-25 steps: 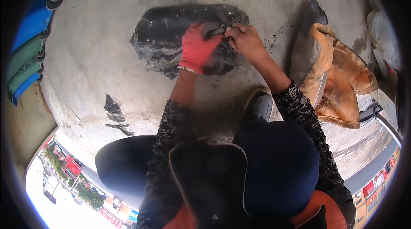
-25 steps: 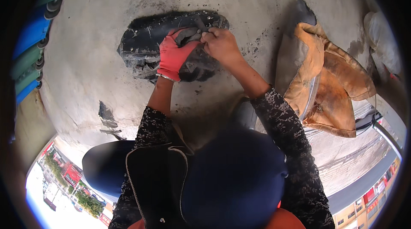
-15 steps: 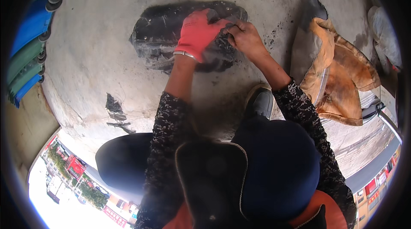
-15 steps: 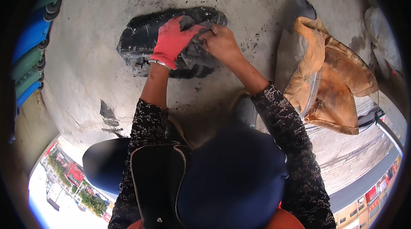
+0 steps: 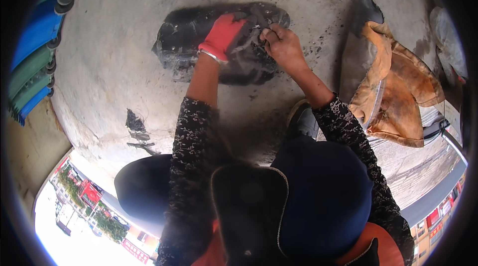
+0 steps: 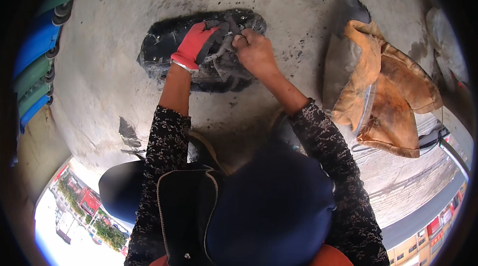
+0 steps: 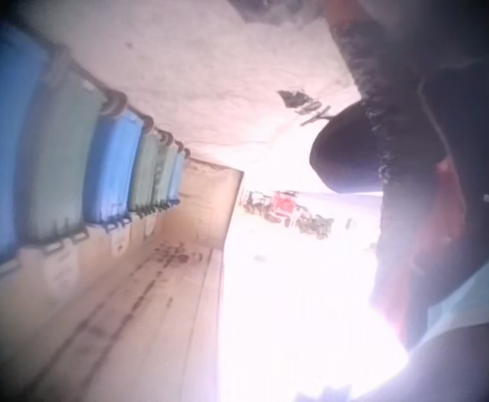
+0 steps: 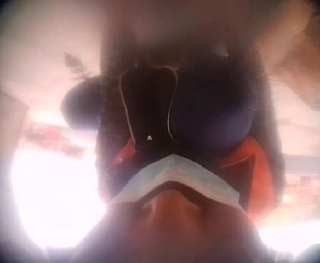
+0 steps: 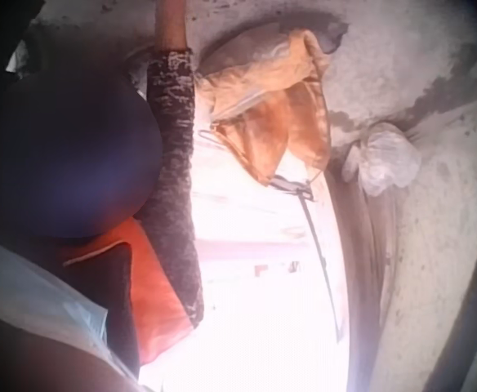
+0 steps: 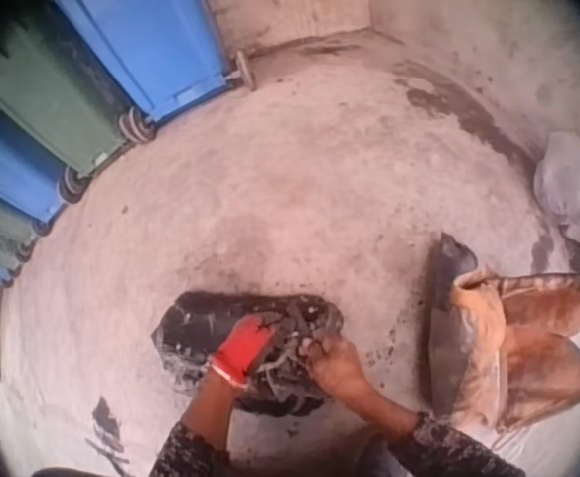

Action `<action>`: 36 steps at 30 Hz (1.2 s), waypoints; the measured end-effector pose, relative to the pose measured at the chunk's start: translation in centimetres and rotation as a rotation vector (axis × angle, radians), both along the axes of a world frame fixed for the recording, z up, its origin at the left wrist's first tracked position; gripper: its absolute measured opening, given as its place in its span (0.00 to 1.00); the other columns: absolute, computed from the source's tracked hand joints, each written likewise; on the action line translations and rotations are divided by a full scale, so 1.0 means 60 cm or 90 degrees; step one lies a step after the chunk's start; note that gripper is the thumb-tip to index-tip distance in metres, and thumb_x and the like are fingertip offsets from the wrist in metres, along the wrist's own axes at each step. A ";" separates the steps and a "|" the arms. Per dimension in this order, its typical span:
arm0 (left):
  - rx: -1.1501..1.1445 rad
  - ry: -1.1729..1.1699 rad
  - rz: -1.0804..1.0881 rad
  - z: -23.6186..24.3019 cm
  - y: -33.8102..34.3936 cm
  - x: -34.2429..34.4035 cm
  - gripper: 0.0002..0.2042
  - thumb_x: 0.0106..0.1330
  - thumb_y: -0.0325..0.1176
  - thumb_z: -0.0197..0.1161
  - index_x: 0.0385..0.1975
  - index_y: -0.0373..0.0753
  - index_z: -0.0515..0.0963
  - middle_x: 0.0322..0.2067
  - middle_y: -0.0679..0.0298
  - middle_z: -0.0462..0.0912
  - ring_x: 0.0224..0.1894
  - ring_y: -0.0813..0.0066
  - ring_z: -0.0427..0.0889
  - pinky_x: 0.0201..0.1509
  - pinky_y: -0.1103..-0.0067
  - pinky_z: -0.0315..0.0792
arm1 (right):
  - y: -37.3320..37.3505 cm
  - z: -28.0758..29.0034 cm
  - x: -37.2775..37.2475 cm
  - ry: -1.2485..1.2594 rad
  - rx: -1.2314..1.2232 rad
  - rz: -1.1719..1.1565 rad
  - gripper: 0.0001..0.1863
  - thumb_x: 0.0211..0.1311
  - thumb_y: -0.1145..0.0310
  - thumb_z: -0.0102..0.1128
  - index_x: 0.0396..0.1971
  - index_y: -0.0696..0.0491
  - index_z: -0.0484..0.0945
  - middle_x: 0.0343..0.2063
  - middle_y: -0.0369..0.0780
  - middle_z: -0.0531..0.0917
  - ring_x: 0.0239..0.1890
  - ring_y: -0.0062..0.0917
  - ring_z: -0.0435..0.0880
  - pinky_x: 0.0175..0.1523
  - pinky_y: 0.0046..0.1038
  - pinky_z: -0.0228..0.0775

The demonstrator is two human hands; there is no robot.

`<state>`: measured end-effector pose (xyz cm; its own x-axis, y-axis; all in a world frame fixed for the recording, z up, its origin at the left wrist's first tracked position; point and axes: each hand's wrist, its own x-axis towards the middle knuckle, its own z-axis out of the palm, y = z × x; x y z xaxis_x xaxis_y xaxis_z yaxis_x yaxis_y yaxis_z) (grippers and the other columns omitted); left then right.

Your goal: The person uses a metal tool to pry open a black bag, removes a small brass object, and then handles several metal rings and a black tassel on the floor.

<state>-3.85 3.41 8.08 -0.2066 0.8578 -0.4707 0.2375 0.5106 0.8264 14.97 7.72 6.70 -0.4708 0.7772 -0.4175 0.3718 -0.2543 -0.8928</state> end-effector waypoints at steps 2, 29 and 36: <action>0.020 0.058 0.004 -0.013 -0.006 -0.006 0.18 0.66 0.38 0.59 0.48 0.31 0.79 0.40 0.50 0.84 0.41 0.60 0.82 0.48 0.73 0.73 | 0.002 0.006 -0.004 -0.014 0.014 0.014 0.13 0.63 0.62 0.56 0.30 0.58 0.80 0.27 0.52 0.83 0.33 0.48 0.83 0.39 0.40 0.74; -0.123 0.297 0.200 0.110 -0.020 0.100 0.24 0.63 0.54 0.61 0.27 0.33 0.83 0.27 0.47 0.82 0.37 0.45 0.81 0.42 0.63 0.74 | 0.040 0.055 0.037 -0.094 0.185 0.226 0.12 0.67 0.65 0.55 0.29 0.59 0.74 0.25 0.46 0.82 0.25 0.38 0.80 0.35 0.35 0.71; -0.068 0.073 0.302 0.034 -0.056 0.097 0.25 0.65 0.53 0.60 0.30 0.29 0.81 0.34 0.41 0.82 0.41 0.40 0.79 0.46 0.61 0.73 | 0.037 0.042 0.039 -0.058 0.210 0.256 0.10 0.67 0.65 0.57 0.31 0.57 0.74 0.25 0.49 0.79 0.28 0.44 0.79 0.36 0.38 0.70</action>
<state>1.95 0.06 10.12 -0.6180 0.6047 -0.5024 0.0445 0.6649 0.7456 17.31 9.91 9.22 -0.7324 0.6394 -0.2341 0.4618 0.2138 -0.8608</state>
